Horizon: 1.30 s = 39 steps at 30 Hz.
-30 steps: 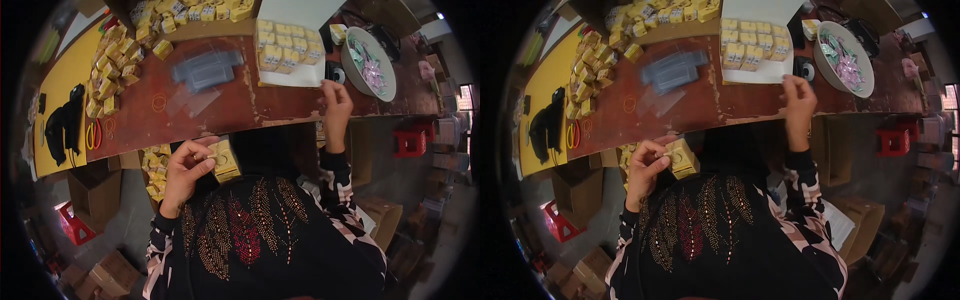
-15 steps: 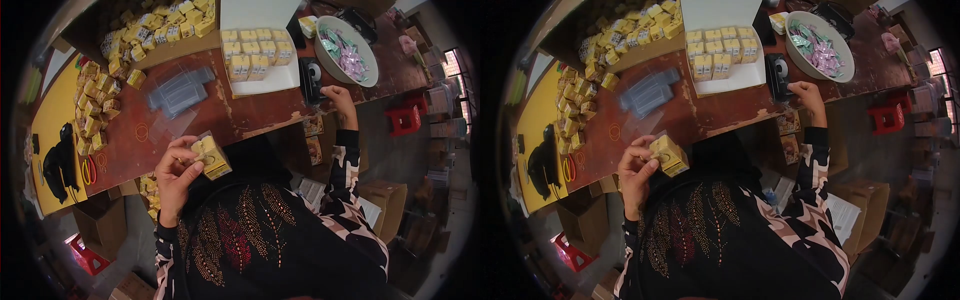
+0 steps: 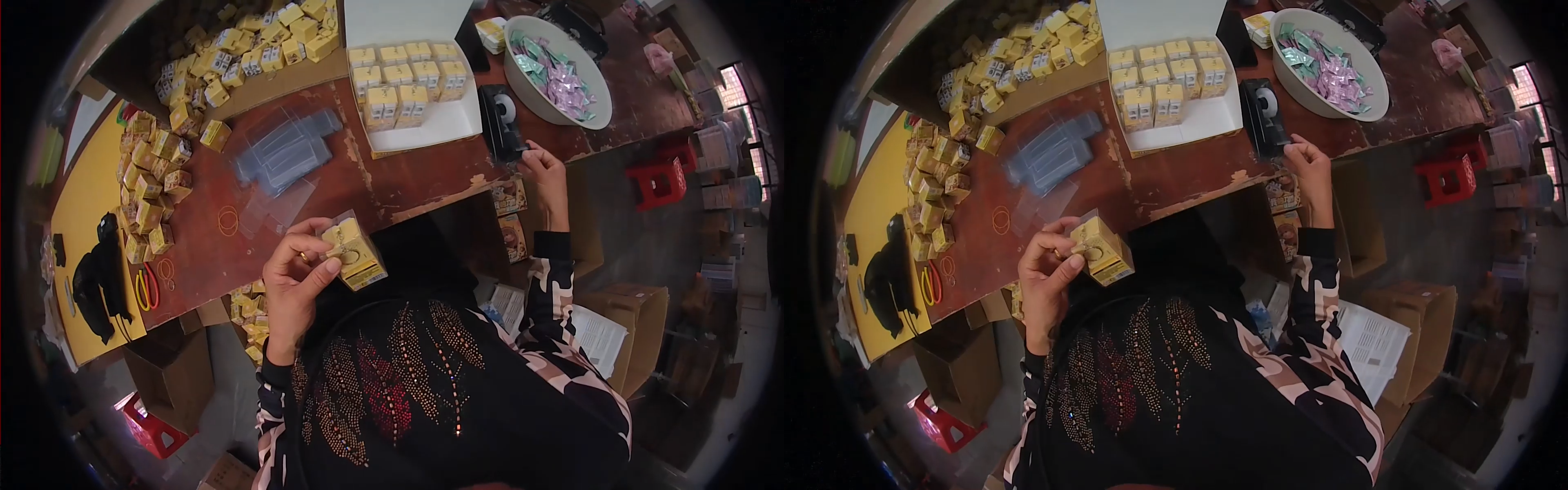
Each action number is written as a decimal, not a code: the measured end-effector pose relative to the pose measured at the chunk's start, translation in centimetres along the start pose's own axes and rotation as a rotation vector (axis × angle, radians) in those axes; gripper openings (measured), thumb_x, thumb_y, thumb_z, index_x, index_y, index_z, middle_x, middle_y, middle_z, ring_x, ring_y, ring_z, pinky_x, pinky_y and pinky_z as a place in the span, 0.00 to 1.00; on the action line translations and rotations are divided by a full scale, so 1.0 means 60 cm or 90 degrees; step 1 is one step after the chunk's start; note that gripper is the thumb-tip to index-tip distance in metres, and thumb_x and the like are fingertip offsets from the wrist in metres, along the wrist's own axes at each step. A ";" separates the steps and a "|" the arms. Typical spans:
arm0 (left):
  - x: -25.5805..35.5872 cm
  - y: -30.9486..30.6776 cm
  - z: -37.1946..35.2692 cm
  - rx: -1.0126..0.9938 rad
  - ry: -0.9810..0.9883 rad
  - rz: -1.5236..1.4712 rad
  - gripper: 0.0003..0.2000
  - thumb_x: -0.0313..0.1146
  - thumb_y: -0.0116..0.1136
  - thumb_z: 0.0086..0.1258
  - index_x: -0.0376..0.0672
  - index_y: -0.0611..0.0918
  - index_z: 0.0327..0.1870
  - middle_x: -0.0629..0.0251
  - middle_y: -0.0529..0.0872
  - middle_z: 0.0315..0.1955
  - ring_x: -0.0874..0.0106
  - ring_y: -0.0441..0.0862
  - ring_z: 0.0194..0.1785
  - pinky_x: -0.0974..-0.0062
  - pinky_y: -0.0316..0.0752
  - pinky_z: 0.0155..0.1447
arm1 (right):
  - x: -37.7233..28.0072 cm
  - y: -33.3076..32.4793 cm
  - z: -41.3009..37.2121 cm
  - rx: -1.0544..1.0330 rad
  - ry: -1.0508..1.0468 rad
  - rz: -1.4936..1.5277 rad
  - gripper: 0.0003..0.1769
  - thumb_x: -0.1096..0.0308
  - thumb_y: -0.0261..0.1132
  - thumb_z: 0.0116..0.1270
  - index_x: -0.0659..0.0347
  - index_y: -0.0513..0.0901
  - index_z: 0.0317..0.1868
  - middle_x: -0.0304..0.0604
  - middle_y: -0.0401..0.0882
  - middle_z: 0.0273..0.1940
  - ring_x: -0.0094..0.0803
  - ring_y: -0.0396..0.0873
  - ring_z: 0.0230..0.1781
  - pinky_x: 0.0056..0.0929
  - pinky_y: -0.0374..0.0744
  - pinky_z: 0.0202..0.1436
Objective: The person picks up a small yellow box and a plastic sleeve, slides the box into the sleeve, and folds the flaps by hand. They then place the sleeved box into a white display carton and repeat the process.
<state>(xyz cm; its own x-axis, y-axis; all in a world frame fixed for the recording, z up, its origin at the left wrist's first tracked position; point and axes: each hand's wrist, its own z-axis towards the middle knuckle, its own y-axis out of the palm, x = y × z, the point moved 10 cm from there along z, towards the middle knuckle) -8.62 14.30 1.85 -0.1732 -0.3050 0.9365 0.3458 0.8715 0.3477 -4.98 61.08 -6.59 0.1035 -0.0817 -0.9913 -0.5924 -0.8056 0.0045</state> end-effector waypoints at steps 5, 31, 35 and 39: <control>-0.001 0.015 0.011 -0.009 0.015 -0.038 0.09 0.18 0.64 0.67 0.37 0.81 0.46 0.56 0.75 0.62 0.71 0.80 0.58 0.73 0.76 0.61 | 0.007 0.000 0.001 0.029 -0.119 -0.037 0.08 0.68 0.68 0.69 0.67 0.84 0.39 0.43 0.80 0.59 0.17 0.78 0.32 0.16 0.74 0.23; 0.097 0.083 0.001 0.026 0.449 0.393 0.09 0.14 0.66 0.62 0.36 0.85 0.41 0.48 0.72 0.61 0.53 0.78 0.65 0.59 0.75 0.67 | -0.144 0.422 -0.289 -0.413 -0.065 0.193 0.30 0.77 0.64 0.71 0.64 0.66 0.72 0.42 0.83 0.35 0.22 0.81 0.30 0.20 0.82 0.36; 0.093 0.082 0.000 0.025 0.444 0.402 0.09 0.15 0.66 0.62 0.36 0.85 0.42 0.48 0.72 0.61 0.53 0.77 0.65 0.59 0.74 0.67 | -0.135 0.420 -0.284 -0.404 -0.028 0.164 0.29 0.74 0.67 0.71 0.65 0.67 0.70 0.41 0.83 0.35 0.21 0.81 0.30 0.19 0.81 0.35; 0.089 0.072 0.009 0.024 0.363 0.345 0.09 0.15 0.66 0.63 0.36 0.85 0.42 0.51 0.72 0.61 0.57 0.78 0.64 0.63 0.75 0.66 | -0.146 0.396 -0.263 -0.301 -0.195 -0.084 0.26 0.72 0.72 0.66 0.62 0.73 0.63 0.42 0.83 0.38 0.25 0.81 0.30 0.20 0.80 0.35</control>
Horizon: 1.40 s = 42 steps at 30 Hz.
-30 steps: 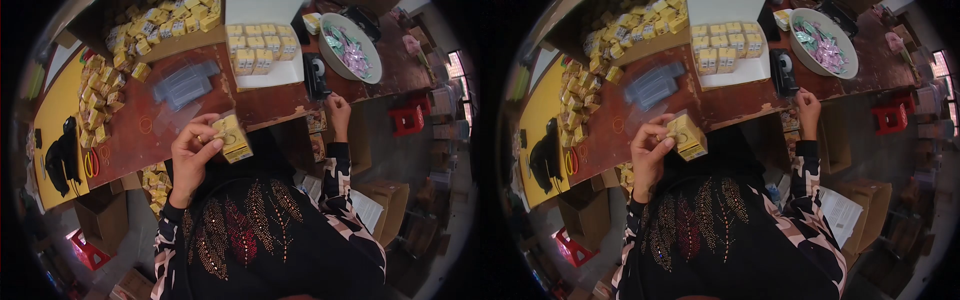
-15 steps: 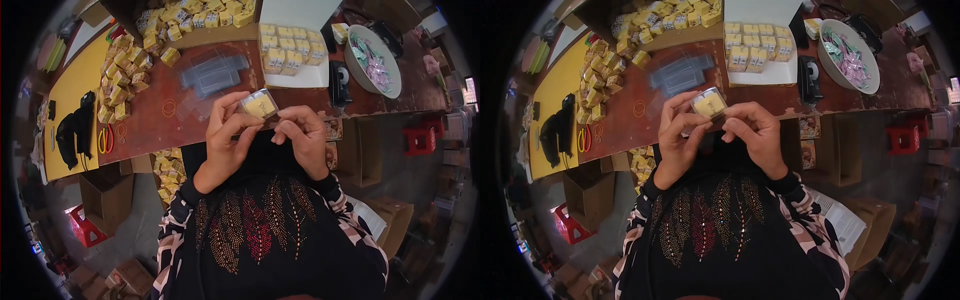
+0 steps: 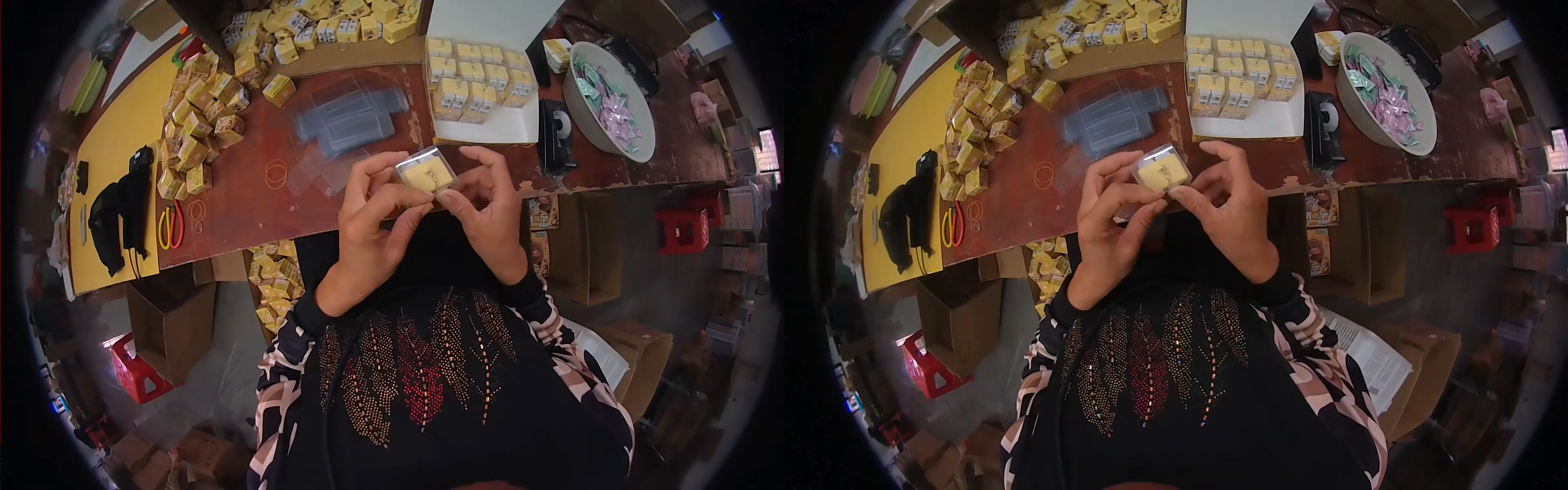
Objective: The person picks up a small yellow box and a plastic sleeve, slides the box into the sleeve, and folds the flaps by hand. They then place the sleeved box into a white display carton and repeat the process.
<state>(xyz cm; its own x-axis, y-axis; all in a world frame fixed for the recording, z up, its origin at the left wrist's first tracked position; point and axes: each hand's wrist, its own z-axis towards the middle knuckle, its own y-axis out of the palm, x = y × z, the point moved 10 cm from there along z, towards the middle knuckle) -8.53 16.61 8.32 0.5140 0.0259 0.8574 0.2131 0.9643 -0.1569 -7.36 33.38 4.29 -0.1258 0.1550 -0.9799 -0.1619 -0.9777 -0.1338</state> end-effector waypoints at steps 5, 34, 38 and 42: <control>-0.052 0.020 -0.009 -0.041 -0.196 -0.178 0.10 0.15 0.64 0.65 0.35 0.83 0.45 0.58 0.72 0.62 0.67 0.79 0.62 0.70 0.77 0.65 | -0.113 -0.002 -0.017 0.051 -0.511 -0.282 0.20 0.73 0.75 0.58 0.58 0.81 0.52 0.46 0.81 0.50 0.40 0.82 0.45 0.31 0.81 0.47; -0.129 0.079 -0.049 -0.257 -0.435 -0.297 0.23 0.25 0.67 0.63 0.37 0.78 0.60 0.67 0.83 0.49 0.76 0.81 0.55 0.72 0.76 0.62 | 0.226 -0.453 0.070 0.172 0.273 -0.205 0.14 0.62 0.69 0.69 0.68 0.86 0.37 0.40 0.84 0.46 0.22 0.78 0.41 0.24 0.75 0.46; -0.131 0.070 -0.050 -0.245 -0.441 -0.287 0.22 0.27 0.66 0.63 0.37 0.78 0.60 0.66 0.85 0.48 0.76 0.81 0.55 0.72 0.75 0.63 | 0.233 -0.448 0.081 0.141 0.191 -0.179 0.12 0.63 0.69 0.69 0.65 0.87 0.36 0.44 0.83 0.52 0.20 0.77 0.43 0.24 0.73 0.48; -0.136 0.062 -0.053 -0.233 -0.459 -0.281 0.22 0.27 0.65 0.63 0.36 0.77 0.60 0.65 0.85 0.49 0.76 0.81 0.56 0.72 0.75 0.64 | 0.181 -0.441 0.061 0.261 0.107 -0.080 0.10 0.68 0.70 0.67 0.69 0.87 0.37 0.50 0.80 0.59 0.25 0.77 0.52 0.25 0.73 0.54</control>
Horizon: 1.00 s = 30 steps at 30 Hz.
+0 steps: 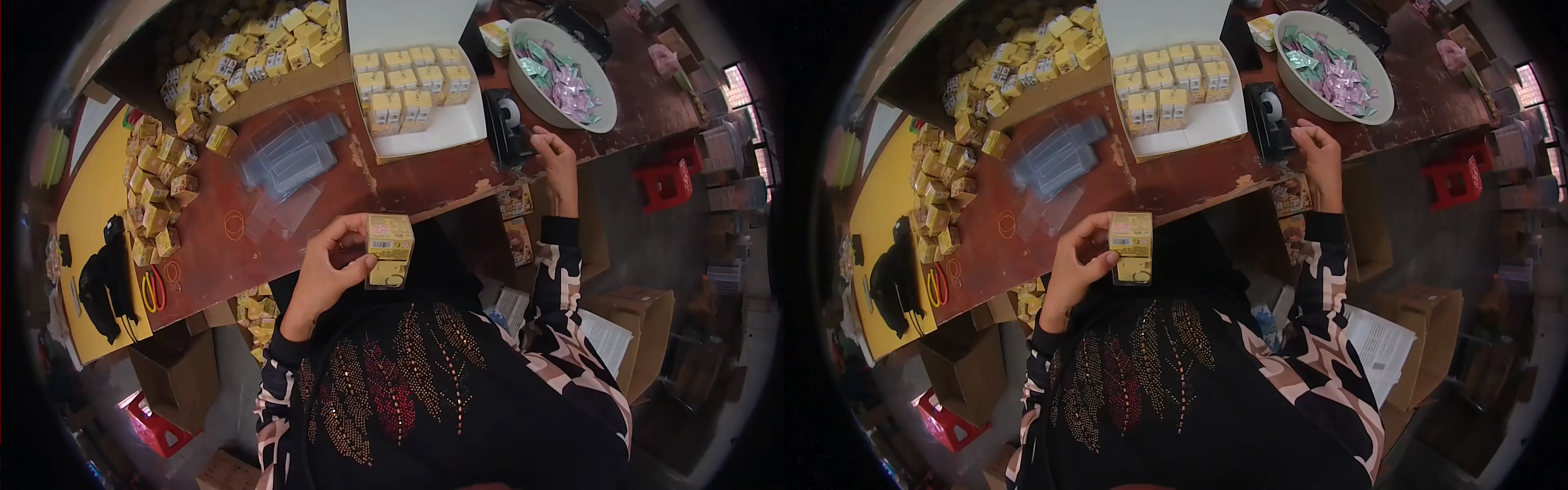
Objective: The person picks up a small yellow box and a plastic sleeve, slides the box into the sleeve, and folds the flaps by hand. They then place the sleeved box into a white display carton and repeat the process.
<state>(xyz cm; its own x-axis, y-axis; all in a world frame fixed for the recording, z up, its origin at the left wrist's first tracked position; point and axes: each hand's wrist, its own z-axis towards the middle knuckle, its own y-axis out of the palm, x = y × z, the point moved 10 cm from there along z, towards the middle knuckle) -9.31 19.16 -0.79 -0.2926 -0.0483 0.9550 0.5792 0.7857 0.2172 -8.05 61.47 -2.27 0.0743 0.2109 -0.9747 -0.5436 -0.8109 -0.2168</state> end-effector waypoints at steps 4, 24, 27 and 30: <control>0.005 0.004 0.003 -0.012 0.018 -0.022 0.23 0.27 0.65 0.64 0.34 0.77 0.61 0.64 0.85 0.50 0.75 0.81 0.56 0.73 0.74 0.65 | 0.024 -0.023 -0.022 0.027 -0.016 -0.039 0.09 0.68 0.69 0.68 0.67 0.87 0.39 0.50 0.76 0.65 0.24 0.79 0.48 0.23 0.76 0.49; 0.114 -0.006 -0.037 0.258 0.372 0.254 0.29 0.20 0.68 0.53 0.37 0.77 0.60 0.57 0.81 0.52 0.65 0.81 0.55 0.70 0.77 0.59 | -0.182 0.174 -0.186 -0.132 -0.113 0.210 0.10 0.76 0.64 0.72 0.67 0.80 0.51 0.40 0.83 0.35 0.23 0.80 0.31 0.22 0.81 0.38; 0.134 -0.002 -0.053 0.308 0.448 0.330 0.29 0.20 0.69 0.51 0.37 0.78 0.59 0.55 0.80 0.52 0.61 0.81 0.54 0.69 0.77 0.57 | -0.242 0.282 -0.252 -0.297 -0.050 0.327 0.28 0.78 0.63 0.71 0.64 0.68 0.70 0.42 0.82 0.35 0.24 0.81 0.31 0.22 0.83 0.36; 0.144 -0.001 -0.067 0.329 0.478 0.392 0.29 0.20 0.70 0.50 0.37 0.78 0.59 0.53 0.80 0.51 0.58 0.82 0.53 0.68 0.78 0.55 | -0.224 0.332 -0.270 -0.353 -0.012 0.358 0.35 0.78 0.64 0.71 0.64 0.61 0.75 0.43 0.82 0.34 0.23 0.81 0.31 0.22 0.83 0.37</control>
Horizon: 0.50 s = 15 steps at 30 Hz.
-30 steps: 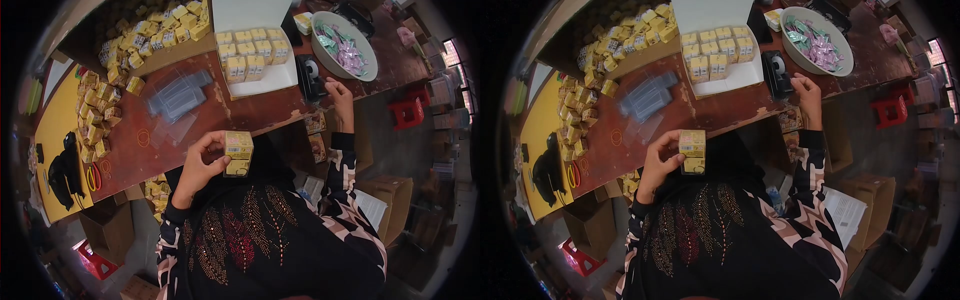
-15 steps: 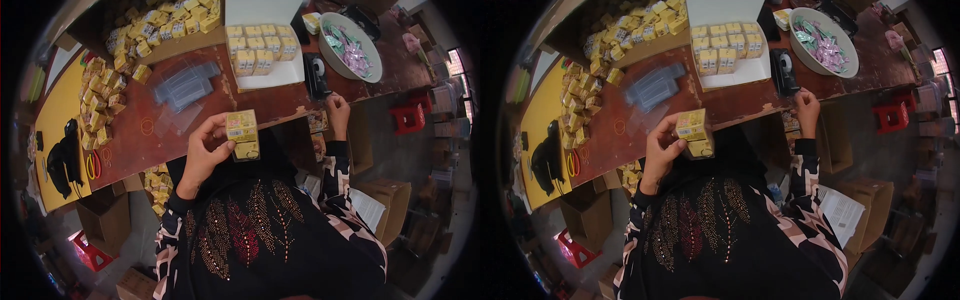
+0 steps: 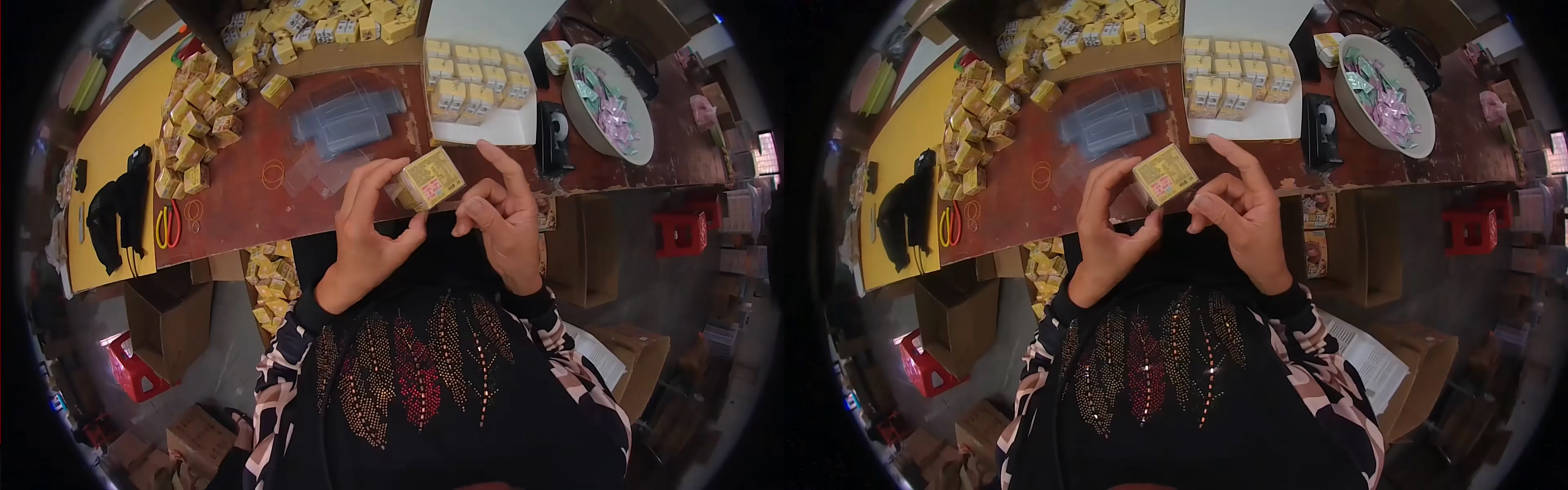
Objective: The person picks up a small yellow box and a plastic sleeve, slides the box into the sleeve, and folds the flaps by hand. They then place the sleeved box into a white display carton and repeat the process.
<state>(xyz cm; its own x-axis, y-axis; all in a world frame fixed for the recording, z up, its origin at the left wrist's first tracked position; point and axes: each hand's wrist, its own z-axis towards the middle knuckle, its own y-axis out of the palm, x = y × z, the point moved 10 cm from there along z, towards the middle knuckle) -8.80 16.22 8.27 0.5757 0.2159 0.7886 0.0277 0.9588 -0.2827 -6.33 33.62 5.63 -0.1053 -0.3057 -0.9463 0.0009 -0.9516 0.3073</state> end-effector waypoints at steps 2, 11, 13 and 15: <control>0.008 -0.003 0.000 0.001 0.021 0.027 0.29 0.20 0.70 0.50 0.38 0.78 0.59 0.53 0.81 0.51 0.57 0.82 0.53 0.68 0.79 0.54 | 0.013 0.013 0.003 -0.010 0.020 0.015 0.34 0.77 0.64 0.71 0.64 0.62 0.74 0.43 0.82 0.34 0.23 0.81 0.31 0.22 0.83 0.37; 0.006 -0.006 -0.005 -0.003 0.027 0.045 0.29 0.20 0.70 0.50 0.35 0.78 0.59 0.51 0.81 0.53 0.60 0.81 0.56 0.70 0.78 0.59 | 0.045 0.009 0.012 0.003 0.125 -0.064 0.32 0.74 0.68 0.69 0.64 0.65 0.70 0.42 0.82 0.35 0.22 0.81 0.32 0.21 0.81 0.38; -0.016 -0.002 -0.005 -0.027 -0.050 0.007 0.28 0.21 0.69 0.55 0.36 0.77 0.61 0.55 0.82 0.52 0.66 0.83 0.54 0.72 0.79 0.57 | 0.006 -0.007 0.017 0.079 -0.048 -0.347 0.29 0.74 0.72 0.65 0.64 0.72 0.65 0.45 0.83 0.42 0.28 0.83 0.36 0.24 0.81 0.40; -0.046 0.015 -0.016 -0.066 -0.185 -0.121 0.28 0.21 0.68 0.56 0.36 0.76 0.62 0.58 0.83 0.51 0.69 0.83 0.53 0.73 0.79 0.57 | -0.045 0.016 0.021 0.042 -0.271 -0.471 0.28 0.74 0.73 0.62 0.63 0.75 0.62 0.47 0.82 0.46 0.33 0.83 0.41 0.27 0.81 0.43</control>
<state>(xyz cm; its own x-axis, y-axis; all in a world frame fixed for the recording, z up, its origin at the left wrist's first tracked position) -9.58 16.27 5.28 0.2960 0.0933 0.9506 0.2033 0.9663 -0.1581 -7.28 33.60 8.62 -0.4209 0.4441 -0.7909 -0.2714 -0.8937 -0.3573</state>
